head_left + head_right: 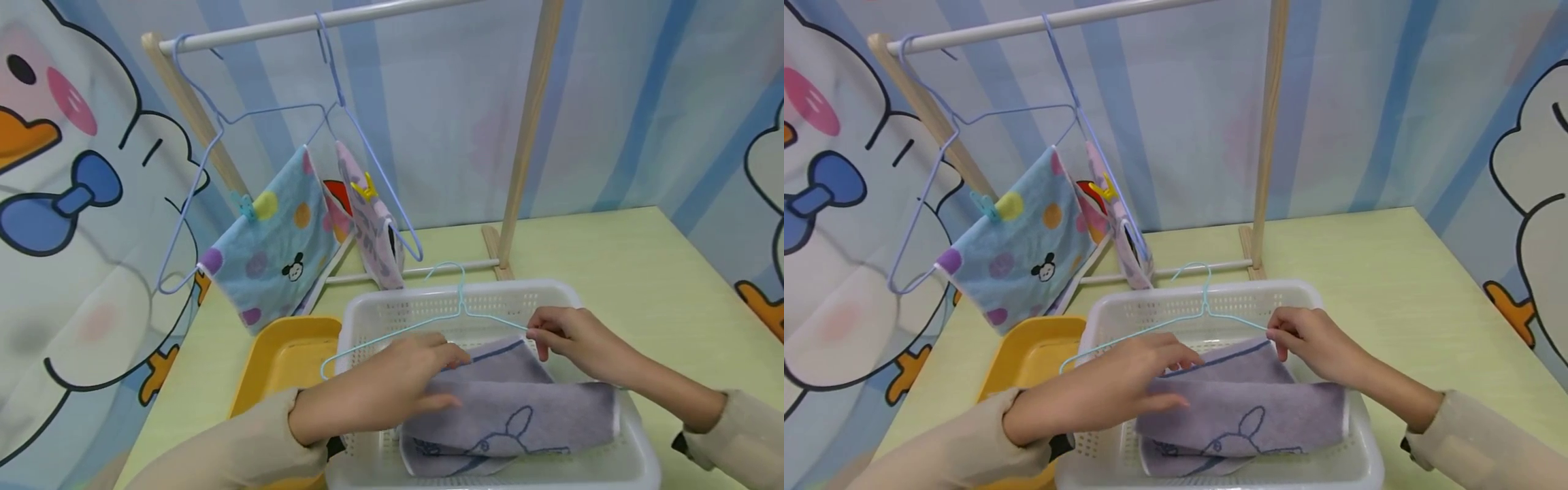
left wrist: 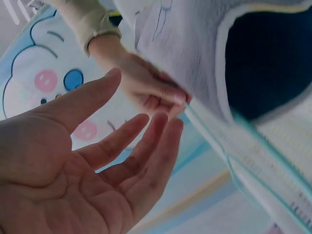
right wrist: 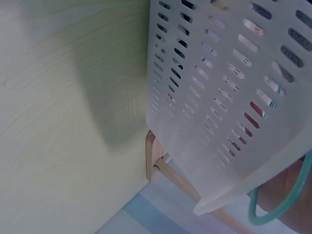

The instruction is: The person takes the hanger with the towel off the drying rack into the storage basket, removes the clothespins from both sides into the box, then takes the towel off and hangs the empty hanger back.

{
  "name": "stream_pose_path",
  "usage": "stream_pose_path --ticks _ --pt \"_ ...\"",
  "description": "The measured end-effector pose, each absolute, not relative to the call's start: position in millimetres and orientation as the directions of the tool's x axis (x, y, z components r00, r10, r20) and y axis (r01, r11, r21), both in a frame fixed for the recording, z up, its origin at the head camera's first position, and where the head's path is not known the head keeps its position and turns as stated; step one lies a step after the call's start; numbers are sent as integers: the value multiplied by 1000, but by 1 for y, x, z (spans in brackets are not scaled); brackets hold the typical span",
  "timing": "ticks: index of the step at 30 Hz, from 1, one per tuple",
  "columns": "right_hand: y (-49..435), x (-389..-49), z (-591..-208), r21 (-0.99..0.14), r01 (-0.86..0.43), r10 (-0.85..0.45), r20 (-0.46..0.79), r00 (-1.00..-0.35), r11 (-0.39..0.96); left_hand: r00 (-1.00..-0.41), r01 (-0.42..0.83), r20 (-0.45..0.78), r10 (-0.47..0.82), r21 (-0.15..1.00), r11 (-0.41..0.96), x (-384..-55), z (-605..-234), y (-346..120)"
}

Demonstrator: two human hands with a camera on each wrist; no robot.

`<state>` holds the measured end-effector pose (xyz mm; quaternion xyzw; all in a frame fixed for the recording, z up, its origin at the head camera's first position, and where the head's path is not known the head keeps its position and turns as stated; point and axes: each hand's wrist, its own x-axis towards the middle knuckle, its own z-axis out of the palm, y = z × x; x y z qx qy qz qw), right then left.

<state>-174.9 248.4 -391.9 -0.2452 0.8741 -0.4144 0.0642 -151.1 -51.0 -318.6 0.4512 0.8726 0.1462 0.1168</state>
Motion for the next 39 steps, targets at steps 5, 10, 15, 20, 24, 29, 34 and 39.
stream_pose_path --ticks 5,10,15,20,24,29,34,39 --pt "249 -175 -392 -765 -365 -481 82 -873 531 -522 804 -92 848 278 525 -151 -328 -38" --pt "249 -175 -392 -757 -372 -480 88 -873 538 -514 816 -109 851 245 524 -151 -334 -31" --pt "249 -176 -391 -762 -367 -483 81 -872 534 -507 825 -115 854 221 520 -149 -337 -28" --pt "250 -175 -391 -772 -359 -485 76 -871 524 -510 825 -124 851 209 524 -149 -340 -27" --pt "250 -176 -392 -780 -359 -487 80 -870 513 -512 831 -95 854 196 520 -150 -343 -26" --pt "249 -176 -391 -780 -361 -490 81 -868 511 -515 832 -60 855 207 515 -151 -343 -27" --pt "249 -176 -391 -783 -352 -491 68 -868 513 -529 825 -33 848 217 523 -151 -342 -27" --pt "251 -176 -390 -782 -347 -492 59 -868 517 -529 831 -6 849 202 519 -151 -340 -28"
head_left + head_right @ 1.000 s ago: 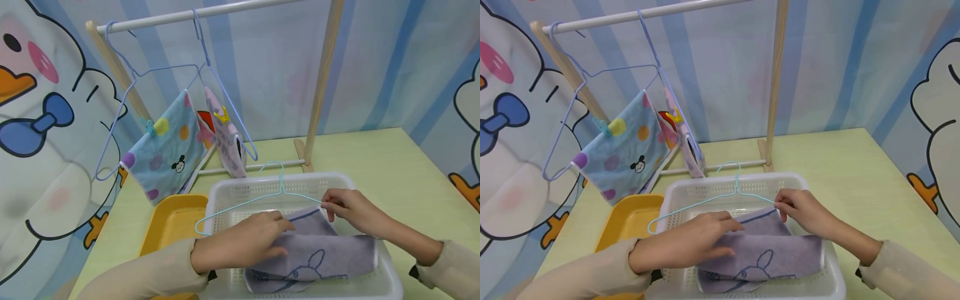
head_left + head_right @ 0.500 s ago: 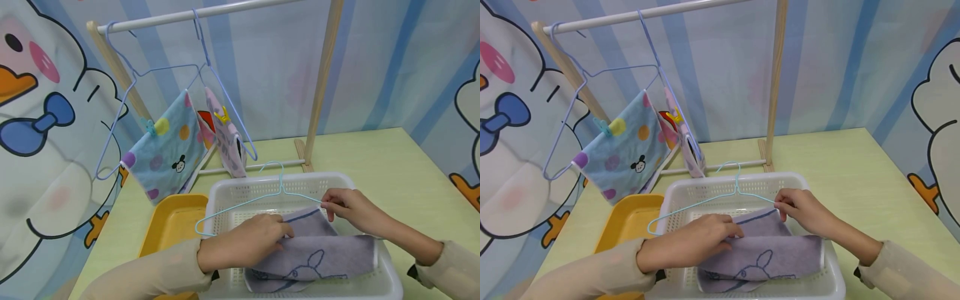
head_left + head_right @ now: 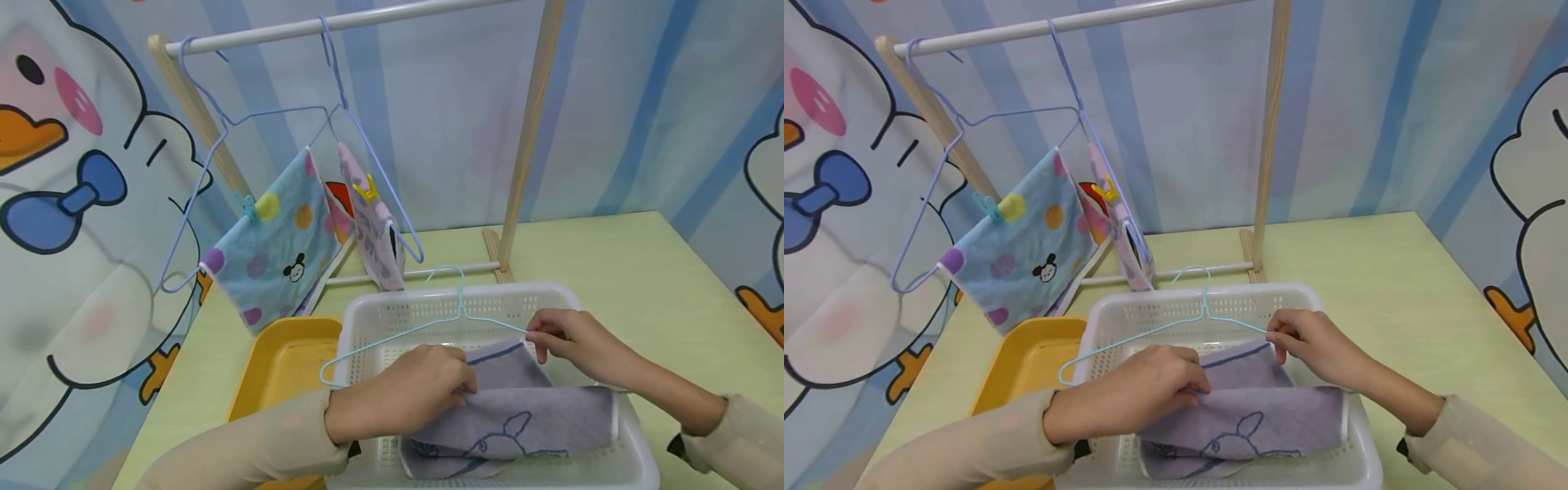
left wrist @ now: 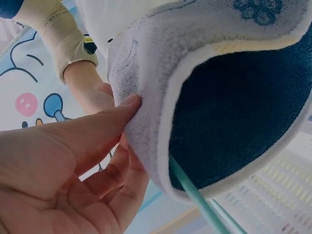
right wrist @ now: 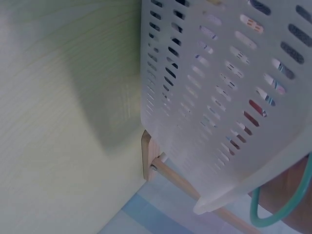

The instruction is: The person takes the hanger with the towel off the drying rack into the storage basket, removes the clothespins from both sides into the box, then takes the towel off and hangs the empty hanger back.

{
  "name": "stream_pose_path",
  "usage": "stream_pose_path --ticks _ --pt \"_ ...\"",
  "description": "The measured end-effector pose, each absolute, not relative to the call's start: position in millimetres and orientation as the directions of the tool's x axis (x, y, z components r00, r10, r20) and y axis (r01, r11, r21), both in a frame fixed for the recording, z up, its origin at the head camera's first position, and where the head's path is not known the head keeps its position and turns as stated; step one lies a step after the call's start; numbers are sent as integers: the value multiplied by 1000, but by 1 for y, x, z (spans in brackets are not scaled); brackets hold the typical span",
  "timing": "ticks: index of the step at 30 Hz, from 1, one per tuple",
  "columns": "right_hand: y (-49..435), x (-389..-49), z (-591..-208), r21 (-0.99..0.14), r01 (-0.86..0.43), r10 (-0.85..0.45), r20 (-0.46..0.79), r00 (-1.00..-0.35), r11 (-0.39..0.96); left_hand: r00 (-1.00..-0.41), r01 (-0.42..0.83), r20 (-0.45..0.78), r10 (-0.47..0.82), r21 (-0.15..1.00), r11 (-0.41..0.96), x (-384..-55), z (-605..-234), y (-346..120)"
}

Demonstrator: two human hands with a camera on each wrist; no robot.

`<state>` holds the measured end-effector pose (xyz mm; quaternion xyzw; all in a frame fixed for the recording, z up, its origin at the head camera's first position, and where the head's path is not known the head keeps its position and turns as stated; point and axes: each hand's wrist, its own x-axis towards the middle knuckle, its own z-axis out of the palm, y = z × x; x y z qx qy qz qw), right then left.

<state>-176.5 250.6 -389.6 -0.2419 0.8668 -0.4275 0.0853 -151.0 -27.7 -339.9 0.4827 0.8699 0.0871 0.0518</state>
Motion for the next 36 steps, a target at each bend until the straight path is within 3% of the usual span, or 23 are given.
stream_pose_path --ticks 19,36 --pt "252 -179 -393 -770 -419 -502 150 -852 481 -575 794 42 817 270 544 -145 -328 -38" --pt "259 -181 -385 -777 -398 -480 141 -866 489 -540 803 141 829 382 458 -143 -314 -46"
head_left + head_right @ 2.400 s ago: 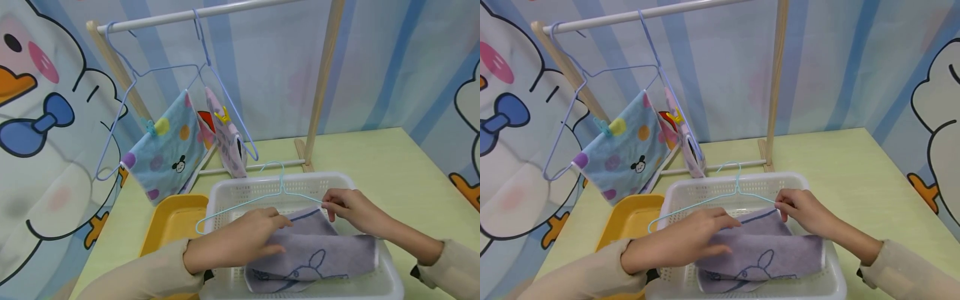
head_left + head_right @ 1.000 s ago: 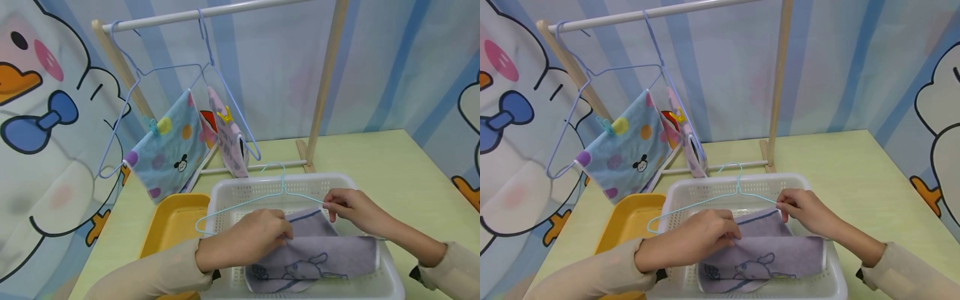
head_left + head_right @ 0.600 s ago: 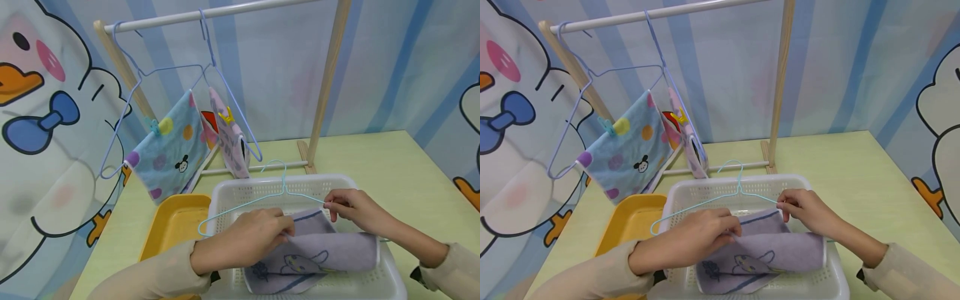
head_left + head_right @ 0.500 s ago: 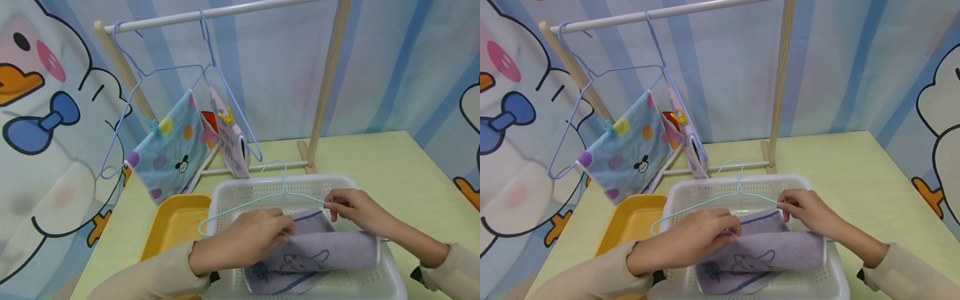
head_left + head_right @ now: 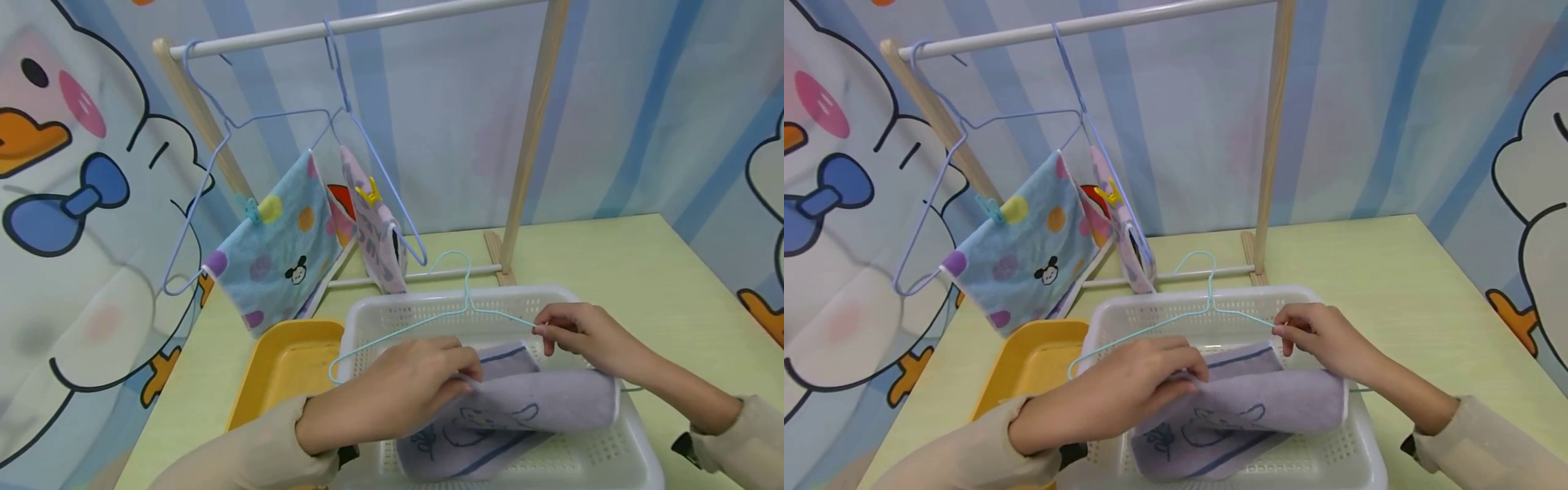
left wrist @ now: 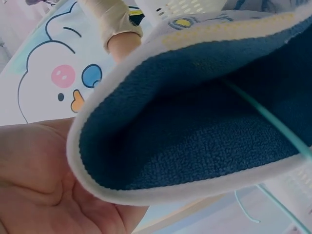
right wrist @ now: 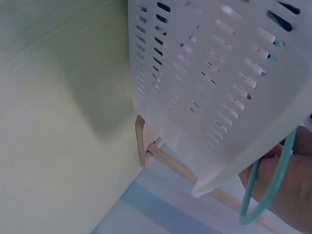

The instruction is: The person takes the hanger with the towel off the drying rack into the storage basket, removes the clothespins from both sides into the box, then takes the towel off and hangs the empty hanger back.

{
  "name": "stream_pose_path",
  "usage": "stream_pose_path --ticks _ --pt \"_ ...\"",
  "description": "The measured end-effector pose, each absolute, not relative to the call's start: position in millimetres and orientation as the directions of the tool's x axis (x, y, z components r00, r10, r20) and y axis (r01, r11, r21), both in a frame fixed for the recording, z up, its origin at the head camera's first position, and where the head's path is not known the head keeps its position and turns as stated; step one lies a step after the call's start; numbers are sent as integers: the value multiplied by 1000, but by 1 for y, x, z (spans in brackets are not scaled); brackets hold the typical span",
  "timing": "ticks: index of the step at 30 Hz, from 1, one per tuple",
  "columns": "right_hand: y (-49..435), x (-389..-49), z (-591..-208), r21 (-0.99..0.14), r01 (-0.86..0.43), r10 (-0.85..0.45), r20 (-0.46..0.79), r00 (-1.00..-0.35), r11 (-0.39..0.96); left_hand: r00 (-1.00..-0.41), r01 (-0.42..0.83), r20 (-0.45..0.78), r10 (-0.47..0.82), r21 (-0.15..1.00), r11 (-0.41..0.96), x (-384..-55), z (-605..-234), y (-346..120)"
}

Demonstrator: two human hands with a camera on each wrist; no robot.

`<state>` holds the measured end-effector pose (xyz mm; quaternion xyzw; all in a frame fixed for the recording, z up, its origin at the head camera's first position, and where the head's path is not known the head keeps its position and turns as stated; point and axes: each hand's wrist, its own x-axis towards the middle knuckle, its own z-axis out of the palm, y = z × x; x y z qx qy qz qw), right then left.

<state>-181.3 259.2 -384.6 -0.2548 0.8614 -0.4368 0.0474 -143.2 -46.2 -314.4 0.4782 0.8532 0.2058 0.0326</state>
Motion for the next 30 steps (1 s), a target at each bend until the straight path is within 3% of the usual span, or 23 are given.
stream_pose_path --ticks 15,30 --pt "265 -185 -381 -787 -381 -461 140 -876 485 -504 848 300 810 351 398 -140 -296 -51" --pt "268 -189 -381 -784 -374 -448 138 -883 495 -493 856 440 751 401 327 -140 -269 -59"
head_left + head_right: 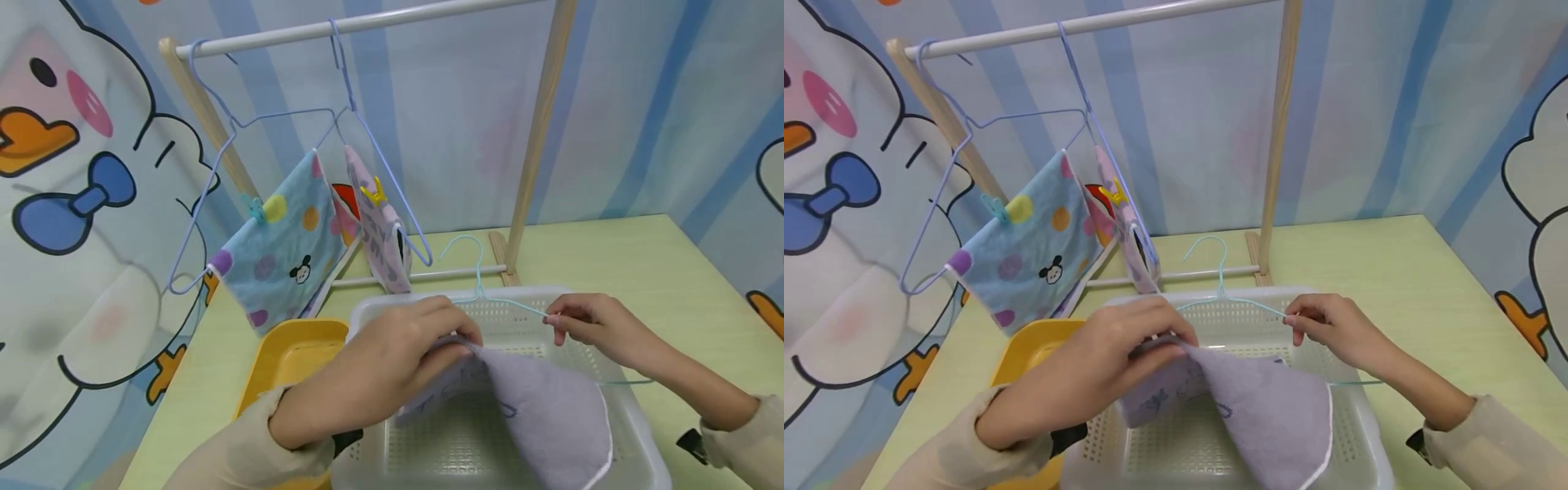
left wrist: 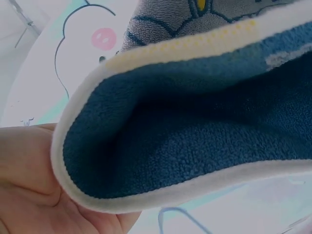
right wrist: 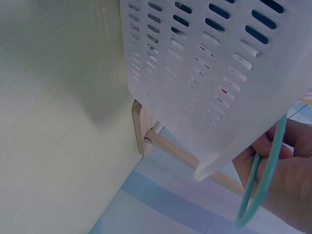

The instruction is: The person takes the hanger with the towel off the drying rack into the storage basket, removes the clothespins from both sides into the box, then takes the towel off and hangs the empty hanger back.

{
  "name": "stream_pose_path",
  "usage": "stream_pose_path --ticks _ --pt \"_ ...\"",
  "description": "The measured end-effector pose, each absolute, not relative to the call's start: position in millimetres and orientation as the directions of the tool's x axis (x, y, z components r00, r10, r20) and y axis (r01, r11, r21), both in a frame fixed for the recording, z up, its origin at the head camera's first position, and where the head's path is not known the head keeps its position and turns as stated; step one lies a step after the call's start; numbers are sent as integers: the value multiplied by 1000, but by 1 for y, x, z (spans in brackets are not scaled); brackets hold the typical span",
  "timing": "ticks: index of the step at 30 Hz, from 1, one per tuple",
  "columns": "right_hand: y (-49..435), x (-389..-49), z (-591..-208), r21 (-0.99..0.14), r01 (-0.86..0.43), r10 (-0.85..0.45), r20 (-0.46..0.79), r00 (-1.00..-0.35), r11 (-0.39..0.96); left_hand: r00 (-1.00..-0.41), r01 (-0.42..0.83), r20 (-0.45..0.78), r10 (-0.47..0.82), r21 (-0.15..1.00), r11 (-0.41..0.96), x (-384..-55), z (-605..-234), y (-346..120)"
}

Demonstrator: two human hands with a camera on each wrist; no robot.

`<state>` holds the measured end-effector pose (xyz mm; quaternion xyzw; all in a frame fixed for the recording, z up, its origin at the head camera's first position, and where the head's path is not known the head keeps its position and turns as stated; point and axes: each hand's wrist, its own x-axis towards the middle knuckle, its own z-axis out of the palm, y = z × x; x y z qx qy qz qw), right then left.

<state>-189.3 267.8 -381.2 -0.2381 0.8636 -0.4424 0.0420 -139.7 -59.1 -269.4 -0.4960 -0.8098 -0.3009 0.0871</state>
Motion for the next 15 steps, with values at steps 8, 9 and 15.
stream_pose_path --ticks 8,9,15 --pt "272 -189 -380 -766 -361 -418 134 -899 532 -498 860 495 712 389 331 -137 -253 -62" --pt "272 -189 -379 -765 -361 -415 134 -900 534 -499 859 499 709 391 329 -138 -251 -62" --pt "276 -188 -378 -773 -360 -407 146 -902 522 -491 862 543 681 414 291 -137 -241 -69"
